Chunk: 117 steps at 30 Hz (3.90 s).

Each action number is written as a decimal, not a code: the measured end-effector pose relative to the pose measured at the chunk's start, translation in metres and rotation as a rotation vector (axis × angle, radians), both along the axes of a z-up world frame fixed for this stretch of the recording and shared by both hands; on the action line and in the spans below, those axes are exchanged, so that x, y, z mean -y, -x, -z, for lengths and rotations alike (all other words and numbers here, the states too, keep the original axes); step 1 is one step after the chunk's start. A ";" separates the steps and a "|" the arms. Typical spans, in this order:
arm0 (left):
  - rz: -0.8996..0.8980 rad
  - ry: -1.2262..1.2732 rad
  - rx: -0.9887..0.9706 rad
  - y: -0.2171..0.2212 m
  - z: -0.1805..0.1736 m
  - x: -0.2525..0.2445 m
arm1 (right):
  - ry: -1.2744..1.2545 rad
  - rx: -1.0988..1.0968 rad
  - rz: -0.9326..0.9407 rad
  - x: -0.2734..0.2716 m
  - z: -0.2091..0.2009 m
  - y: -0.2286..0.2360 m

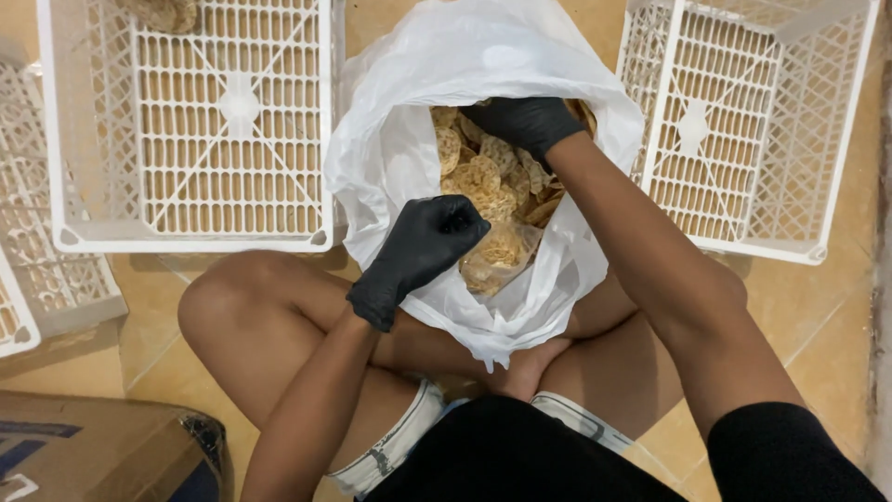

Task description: The person sits cross-legged on the floor and packs round, flat, light-brown food items from a large white plastic bag into small clear plastic bags. They then place the filled small bags into a white plastic crate. The person repeats this process throughout the clip.

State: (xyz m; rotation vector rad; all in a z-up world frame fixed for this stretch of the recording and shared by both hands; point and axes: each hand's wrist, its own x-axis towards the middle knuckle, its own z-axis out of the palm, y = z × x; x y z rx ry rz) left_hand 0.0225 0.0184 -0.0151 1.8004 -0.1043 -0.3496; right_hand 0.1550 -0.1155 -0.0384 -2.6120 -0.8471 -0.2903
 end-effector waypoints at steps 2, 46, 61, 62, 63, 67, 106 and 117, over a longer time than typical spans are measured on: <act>0.007 0.006 0.004 0.001 0.002 0.000 | 0.002 -0.039 0.040 0.010 -0.004 0.002; 0.038 -0.158 0.161 0.033 -0.010 0.020 | 0.222 -0.104 -0.214 0.069 -0.025 0.141; -0.004 -0.168 0.159 0.025 -0.005 0.016 | -0.077 -0.108 -0.276 0.081 -0.081 0.169; 0.001 -0.171 0.152 0.025 -0.005 0.016 | -0.088 -0.105 -0.260 0.081 -0.080 0.170; 0.006 -0.174 0.146 0.025 -0.006 0.016 | -0.099 -0.102 -0.244 0.081 -0.080 0.171; -0.013 -0.165 0.134 0.024 -0.005 0.015 | -0.038 -0.120 -0.085 0.083 -0.062 0.173; -0.028 0.014 0.112 0.012 0.010 0.004 | -0.212 -0.033 -0.074 0.018 0.039 0.010; -0.006 0.029 0.115 0.015 0.010 0.005 | -0.663 -0.324 0.037 0.070 -0.038 0.102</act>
